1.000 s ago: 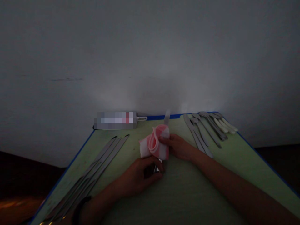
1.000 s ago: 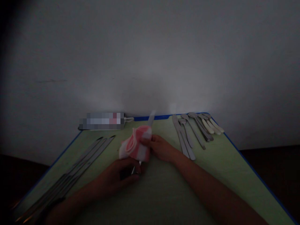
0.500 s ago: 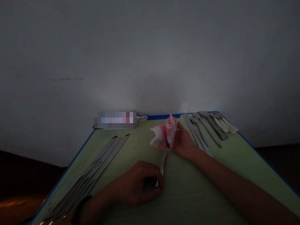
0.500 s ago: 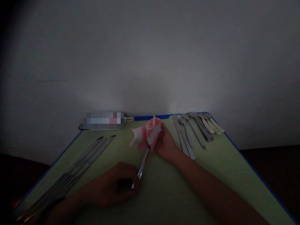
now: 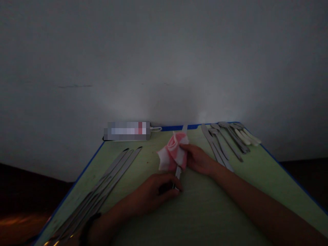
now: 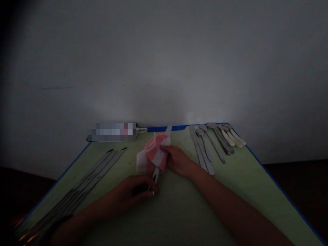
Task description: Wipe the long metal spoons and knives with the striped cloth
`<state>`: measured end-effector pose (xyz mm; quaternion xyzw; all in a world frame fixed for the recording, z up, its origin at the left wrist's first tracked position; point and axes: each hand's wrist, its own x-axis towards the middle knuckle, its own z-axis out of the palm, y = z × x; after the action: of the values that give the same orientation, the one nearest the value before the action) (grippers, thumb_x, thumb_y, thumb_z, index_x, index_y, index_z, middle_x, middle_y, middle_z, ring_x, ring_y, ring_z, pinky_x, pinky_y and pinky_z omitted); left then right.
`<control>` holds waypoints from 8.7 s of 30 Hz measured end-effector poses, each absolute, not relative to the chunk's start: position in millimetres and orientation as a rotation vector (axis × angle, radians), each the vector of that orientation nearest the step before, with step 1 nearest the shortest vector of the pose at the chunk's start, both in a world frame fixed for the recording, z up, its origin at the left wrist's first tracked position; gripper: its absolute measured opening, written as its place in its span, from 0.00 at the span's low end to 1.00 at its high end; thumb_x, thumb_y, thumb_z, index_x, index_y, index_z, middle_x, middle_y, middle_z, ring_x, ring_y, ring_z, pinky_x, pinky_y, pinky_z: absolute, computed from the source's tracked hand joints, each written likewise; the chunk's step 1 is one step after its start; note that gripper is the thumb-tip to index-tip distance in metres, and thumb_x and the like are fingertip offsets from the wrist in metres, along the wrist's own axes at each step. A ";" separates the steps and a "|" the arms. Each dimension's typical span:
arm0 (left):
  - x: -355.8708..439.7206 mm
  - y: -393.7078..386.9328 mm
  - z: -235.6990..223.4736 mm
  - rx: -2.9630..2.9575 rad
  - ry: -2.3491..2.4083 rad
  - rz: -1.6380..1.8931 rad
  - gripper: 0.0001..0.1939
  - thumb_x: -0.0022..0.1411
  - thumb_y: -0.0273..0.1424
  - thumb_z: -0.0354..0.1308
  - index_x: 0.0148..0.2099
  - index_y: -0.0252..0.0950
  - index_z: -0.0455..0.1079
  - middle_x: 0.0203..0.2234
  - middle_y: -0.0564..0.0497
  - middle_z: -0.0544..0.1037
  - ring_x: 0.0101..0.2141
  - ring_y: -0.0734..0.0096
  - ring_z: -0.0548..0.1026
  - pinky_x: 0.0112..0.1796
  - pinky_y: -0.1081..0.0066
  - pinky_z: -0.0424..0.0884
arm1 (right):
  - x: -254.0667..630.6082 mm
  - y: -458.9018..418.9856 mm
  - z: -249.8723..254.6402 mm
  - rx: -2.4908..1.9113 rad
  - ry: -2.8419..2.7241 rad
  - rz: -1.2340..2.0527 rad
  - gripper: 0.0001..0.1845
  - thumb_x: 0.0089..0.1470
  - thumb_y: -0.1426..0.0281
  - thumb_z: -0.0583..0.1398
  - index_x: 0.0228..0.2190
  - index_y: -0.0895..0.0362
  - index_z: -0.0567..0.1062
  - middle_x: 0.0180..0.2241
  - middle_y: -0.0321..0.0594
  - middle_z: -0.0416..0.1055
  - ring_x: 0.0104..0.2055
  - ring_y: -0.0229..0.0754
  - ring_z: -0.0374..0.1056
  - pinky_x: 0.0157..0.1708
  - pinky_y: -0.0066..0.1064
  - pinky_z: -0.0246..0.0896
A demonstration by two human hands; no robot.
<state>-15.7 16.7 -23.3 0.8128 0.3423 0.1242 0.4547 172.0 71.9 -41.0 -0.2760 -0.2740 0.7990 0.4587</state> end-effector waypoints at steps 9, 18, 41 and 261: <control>-15.3 15.3 -21.6 1.999 0.842 0.315 0.08 0.63 0.33 0.52 0.42 0.38 0.70 0.30 0.53 0.72 0.29 0.74 0.67 0.30 0.75 0.62 | 170.9 72.4 -36.5 -0.622 -0.570 2.005 0.14 0.51 0.63 0.57 0.37 0.60 0.70 0.34 0.42 0.73 0.41 0.41 0.68 0.47 0.34 0.58; -13.5 14.2 -17.6 2.038 0.833 0.312 0.08 0.63 0.33 0.52 0.41 0.37 0.69 0.30 0.53 0.72 0.29 0.74 0.68 0.30 0.75 0.63 | 172.0 71.7 -36.8 -0.685 -0.579 2.012 0.12 0.49 0.71 0.56 0.37 0.63 0.71 0.31 0.42 0.74 0.36 0.41 0.69 0.44 0.33 0.59; -12.6 12.9 -19.4 2.048 0.854 0.296 0.07 0.62 0.32 0.52 0.40 0.36 0.70 0.29 0.53 0.71 0.27 0.75 0.67 0.29 0.75 0.63 | 169.9 70.4 -42.7 -0.720 -0.721 1.918 0.08 0.47 0.71 0.59 0.31 0.63 0.72 0.29 0.42 0.72 0.33 0.40 0.67 0.41 0.33 0.59; -10.2 16.9 -30.6 2.056 1.059 0.487 0.31 0.63 0.31 0.50 0.64 0.41 0.41 0.30 0.55 0.74 0.26 0.74 0.70 0.29 0.72 0.65 | 175.0 77.2 -48.9 -0.691 -0.713 1.681 0.12 0.43 0.68 0.65 0.33 0.58 0.74 0.29 0.34 0.72 0.29 0.34 0.65 0.34 0.28 0.61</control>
<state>-10.2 16.9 -30.6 0.8049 0.4145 0.1906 0.3794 175.0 77.2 -48.9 -0.2933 -0.3024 0.7133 0.5601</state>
